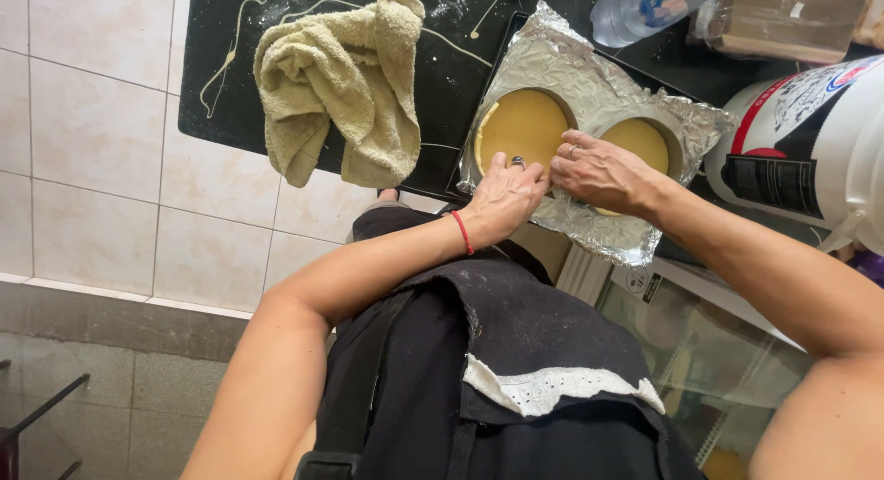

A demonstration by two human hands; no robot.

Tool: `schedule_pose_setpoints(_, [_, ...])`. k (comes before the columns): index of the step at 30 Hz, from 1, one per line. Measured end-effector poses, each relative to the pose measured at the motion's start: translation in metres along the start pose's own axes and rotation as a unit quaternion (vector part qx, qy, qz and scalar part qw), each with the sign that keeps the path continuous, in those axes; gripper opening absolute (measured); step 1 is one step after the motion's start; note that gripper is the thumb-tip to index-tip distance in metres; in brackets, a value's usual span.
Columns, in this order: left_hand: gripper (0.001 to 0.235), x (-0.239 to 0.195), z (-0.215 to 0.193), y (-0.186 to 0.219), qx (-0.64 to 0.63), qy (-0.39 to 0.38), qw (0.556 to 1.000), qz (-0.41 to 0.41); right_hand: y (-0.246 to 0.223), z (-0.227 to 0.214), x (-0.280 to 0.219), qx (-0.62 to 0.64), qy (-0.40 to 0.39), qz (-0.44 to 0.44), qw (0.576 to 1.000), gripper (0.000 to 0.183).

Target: Trimming excess dough and pressing it into tart molds to prepare crusts

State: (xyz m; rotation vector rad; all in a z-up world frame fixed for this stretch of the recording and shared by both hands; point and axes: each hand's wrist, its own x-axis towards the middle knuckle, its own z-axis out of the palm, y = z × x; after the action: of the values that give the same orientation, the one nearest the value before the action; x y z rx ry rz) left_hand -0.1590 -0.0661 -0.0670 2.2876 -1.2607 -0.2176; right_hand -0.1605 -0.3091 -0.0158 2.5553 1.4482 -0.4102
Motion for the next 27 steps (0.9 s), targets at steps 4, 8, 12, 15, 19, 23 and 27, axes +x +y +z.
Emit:
schedule_pose_setpoints(4, [0.015,-0.001,0.007,0.001,-0.005,-0.003,1.0,0.006,0.005,0.035,-0.009,0.011,0.012,-0.006,1.0,0.017])
schedule_pose_setpoints(8, [0.018,-0.002,-0.016,0.003,0.004,-0.012,1.0,0.003,0.014,0.005,-0.002,0.031,0.033,-0.032,0.998,0.013])
schedule_pose_setpoints(12, [0.018,-0.013,-0.013,0.0,0.01,-0.018,1.0,0.016,0.015,0.016,-0.002,0.0,0.043,-0.032,0.999,0.013])
schedule_pose_setpoints(15, [0.014,-0.012,-0.001,-0.005,0.013,0.033,0.998,0.047,0.015,0.023,-0.004,0.045,0.011,-0.031,0.998,0.021])
schedule_pose_setpoints(19, [0.012,-0.013,0.0,-0.006,-0.002,0.051,0.998,0.048,0.008,-0.006,-0.002,0.019,0.06,-0.017,0.998,0.013])
schedule_pose_setpoints(23, [0.011,-0.012,0.008,-0.009,0.004,0.064,0.997,0.043,0.002,-0.021,0.006,0.052,0.068,0.009,0.996,0.006])
schedule_pose_setpoints(27, [0.012,-0.012,-0.001,-0.006,0.007,0.048,0.998,0.041,0.003,-0.003,0.003,0.08,0.079,0.022,0.993,0.004])
